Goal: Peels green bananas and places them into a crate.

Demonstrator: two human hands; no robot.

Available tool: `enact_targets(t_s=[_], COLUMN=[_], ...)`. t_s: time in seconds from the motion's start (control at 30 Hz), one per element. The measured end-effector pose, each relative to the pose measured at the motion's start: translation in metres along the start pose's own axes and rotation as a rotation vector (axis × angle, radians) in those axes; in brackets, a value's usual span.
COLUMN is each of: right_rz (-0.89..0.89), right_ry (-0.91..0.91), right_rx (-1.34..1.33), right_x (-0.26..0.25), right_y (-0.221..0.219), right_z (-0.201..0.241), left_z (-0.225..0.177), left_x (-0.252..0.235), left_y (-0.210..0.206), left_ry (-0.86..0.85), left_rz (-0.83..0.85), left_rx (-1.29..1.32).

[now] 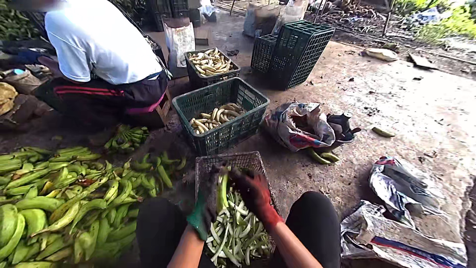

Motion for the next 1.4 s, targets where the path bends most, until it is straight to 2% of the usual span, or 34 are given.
enact_targets(t_s=[0.07,0.1,0.2,0.27,0.33,0.4,0.47,0.53,0.6,0.63,0.73,0.8,0.9,0.97,1.0,1.1,1.13,1.2,1.3,1.33,1.4], right_rz=[-0.014,-0.021,0.074,0.089,0.068,0.065,0.002,0.027,0.045,0.052,0.089,0.019,-0.013,0.002,0.037,0.249,0.277,0.203,0.036,-0.002,-0.008], right_ry=[-0.212,-0.225,-0.042,0.004,-0.14,-0.325,-0.272,-0.127,-0.045,-0.067,-0.257,-0.265,-0.135,-0.122,-0.144,-0.202,-0.234,-0.227,-0.126,-0.101,-0.071], right_rx=[-0.034,-0.096,-0.243,-0.132,-0.013,-0.014,-0.099,-0.16,-0.107,-0.073,-0.041,-0.109,-0.185,-0.157,-0.148,-0.091,-0.101,-0.144,-0.176,-0.173,-0.156], right_x=[-0.007,-0.004,0.033,0.043,0.021,0.005,0.007,0.037,0.05,0.04,-0.005,-0.003,0.051,0.055,0.041,-0.02,-0.028,-0.019,0.037,0.05,0.041], right_y=[0.004,0.004,-0.011,-0.014,-0.005,0.0,0.0,-0.017,-0.026,-0.024,-0.01,-0.007,-0.03,-0.037,-0.035,-0.028,-0.026,-0.026,-0.042,-0.046,-0.046], right_z=[-0.042,-0.046,0.009,0.029,0.005,-0.031,-0.028,0.009,0.031,0.023,-0.027,-0.03,0.017,0.019,0.011,-0.029,-0.04,-0.037,0.014,0.021,0.016], left_z=[0.023,0.025,0.016,0.01,0.018,0.032,0.028,0.016,0.006,0.01,0.025,0.018,0.003,-0.004,0.0,0.007,0.007,0.003,-0.001,-0.002,-0.002], left_x=[0.007,0.002,-0.021,-0.021,-0.006,0.006,-0.004,-0.016,-0.027,-0.026,-0.005,-0.016,-0.037,-0.031,-0.026,-0.011,-0.008,-0.017,-0.032,-0.031,-0.033], left_y=[-0.002,0.0,0.009,0.0,-0.007,-0.013,-0.004,0.018,0.018,0.009,-0.013,-0.003,0.025,0.02,0.012,-0.015,-0.017,-0.002,0.036,0.042,0.033], left_ry=[0.066,0.061,0.018,-0.007,0.04,0.14,0.108,-0.044,-0.127,-0.103,-0.037,-0.094,-0.206,-0.247,-0.226,-0.132,-0.13,-0.189,-0.336,-0.393,-0.371], left_rz=[0.015,0.027,0.079,0.129,0.079,0.085,0.063,-0.027,-0.01,0.033,0.152,0.069,-0.154,-0.218,-0.184,0.054,0.07,-0.078,-0.348,-0.389,-0.32], left_rx=[0.029,0.094,0.242,0.239,0.072,0.07,0.156,0.179,0.293,0.318,0.125,0.179,0.295,0.332,0.299,0.055,0.002,0.078,0.34,0.388,0.378])
Point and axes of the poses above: each hand's wrist, its own x-axis away from the middle knuckle, its own y-axis out of the back of the hand, z = x × y, the point moved 9 cm from there along -x, towards the middle knuckle, and after that the axes turned 15 degrees about y, right-handed, at the moved point
